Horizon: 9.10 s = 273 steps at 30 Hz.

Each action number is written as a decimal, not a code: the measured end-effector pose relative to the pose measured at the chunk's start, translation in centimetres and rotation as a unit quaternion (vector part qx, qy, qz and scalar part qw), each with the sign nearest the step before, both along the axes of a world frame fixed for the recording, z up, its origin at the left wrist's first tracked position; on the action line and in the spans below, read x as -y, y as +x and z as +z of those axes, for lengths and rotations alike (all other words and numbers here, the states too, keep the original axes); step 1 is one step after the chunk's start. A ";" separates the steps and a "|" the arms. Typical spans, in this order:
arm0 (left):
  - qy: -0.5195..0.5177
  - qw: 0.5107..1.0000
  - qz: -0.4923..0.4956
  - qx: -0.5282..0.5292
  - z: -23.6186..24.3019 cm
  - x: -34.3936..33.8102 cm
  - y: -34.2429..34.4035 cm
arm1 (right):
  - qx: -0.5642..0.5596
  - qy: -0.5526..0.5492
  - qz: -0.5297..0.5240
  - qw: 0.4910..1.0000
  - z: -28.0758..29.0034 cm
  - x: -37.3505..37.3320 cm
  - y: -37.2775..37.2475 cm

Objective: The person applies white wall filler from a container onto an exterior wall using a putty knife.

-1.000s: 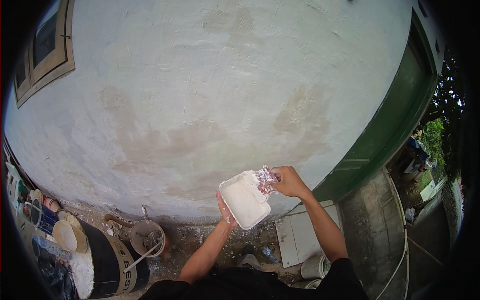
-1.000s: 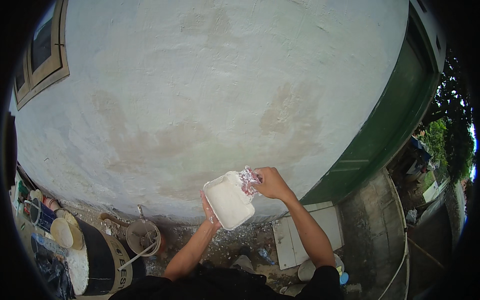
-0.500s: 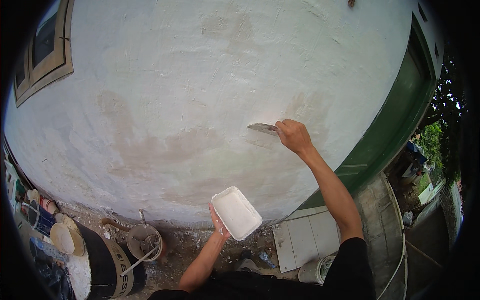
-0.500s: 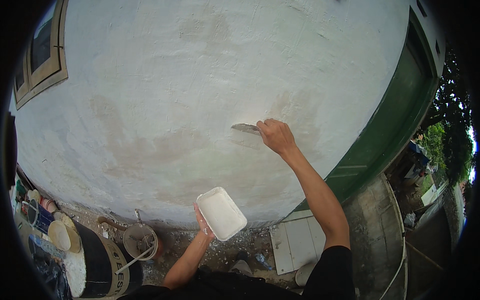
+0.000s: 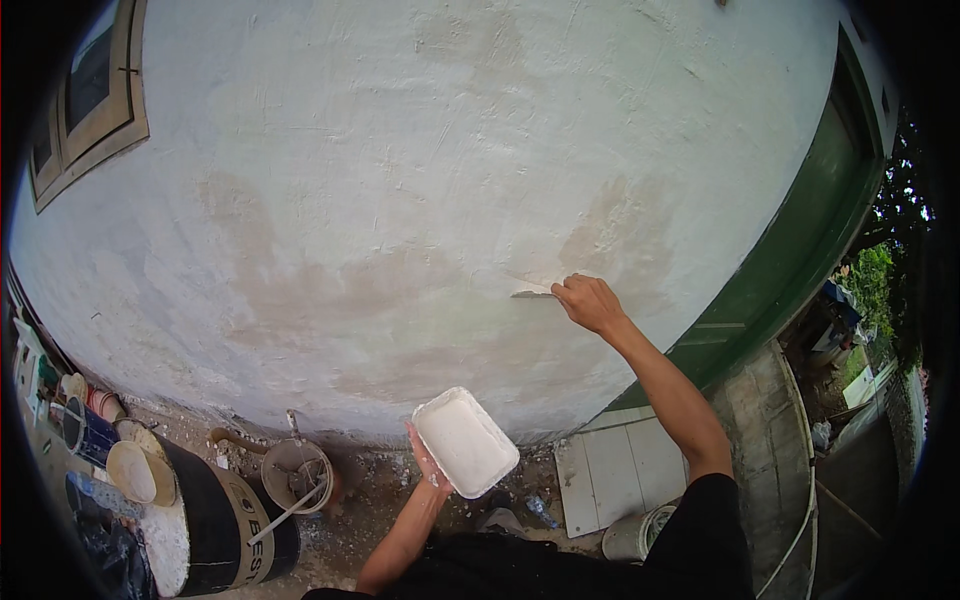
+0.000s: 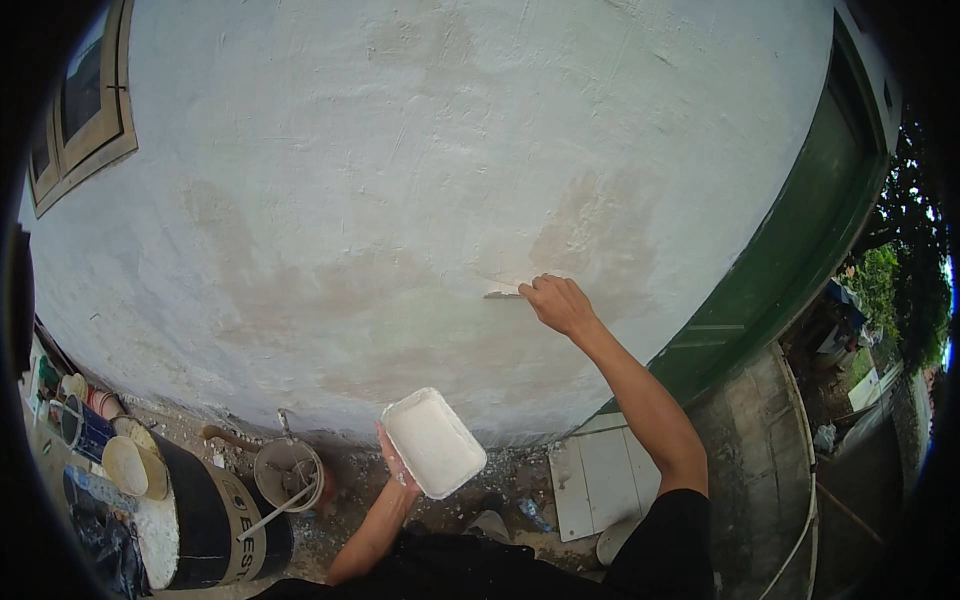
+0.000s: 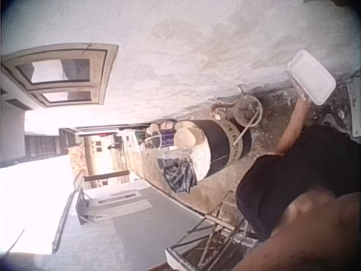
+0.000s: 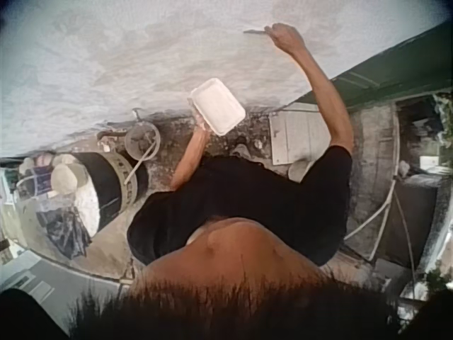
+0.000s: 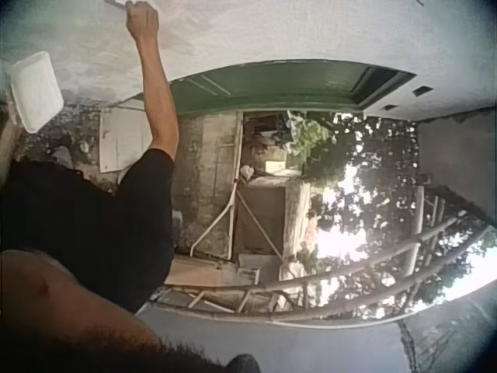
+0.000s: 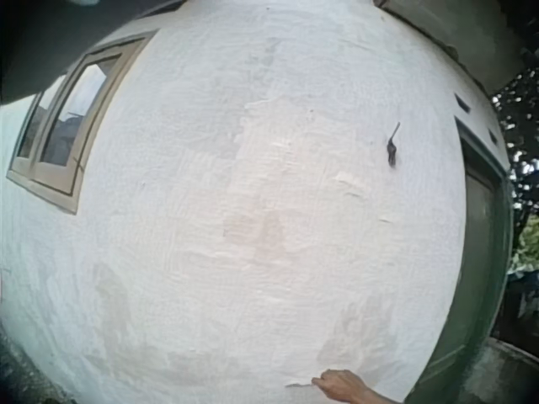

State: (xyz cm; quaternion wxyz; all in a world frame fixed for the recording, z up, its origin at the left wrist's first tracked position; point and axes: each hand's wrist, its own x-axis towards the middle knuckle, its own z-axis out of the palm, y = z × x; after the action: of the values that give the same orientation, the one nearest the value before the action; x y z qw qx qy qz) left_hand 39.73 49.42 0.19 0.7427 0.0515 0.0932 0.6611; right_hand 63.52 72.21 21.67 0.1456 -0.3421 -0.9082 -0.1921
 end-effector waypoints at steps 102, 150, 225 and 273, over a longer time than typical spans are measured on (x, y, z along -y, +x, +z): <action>-0.005 1.000 -0.015 0.016 0.2 1.2 -0.3 | -0.248 -0.213 -0.050 0.944 0.0 6.9 -2.9; 0.023 0.999 0.026 0.034 0.1 2.0 -2.3 | 0.085 0.209 0.013 0.974 -9.8 0.8 -4.4; 0.003 1.000 0.018 -0.021 -0.6 2.4 -0.9 | -0.251 -0.447 -0.095 0.853 -8.0 19.0 -8.3; -0.060 0.997 0.000 -0.038 2.0 0.0 1.1 | -0.109 -0.268 -0.080 0.954 -6.1 19.6 -10.5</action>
State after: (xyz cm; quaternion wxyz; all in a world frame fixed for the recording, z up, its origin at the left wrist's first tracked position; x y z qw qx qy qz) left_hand 40.83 49.42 2.22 0.7400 0.0317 0.1613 0.6522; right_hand 53.05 52.60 15.57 0.1305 -0.4593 -0.8745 0.0856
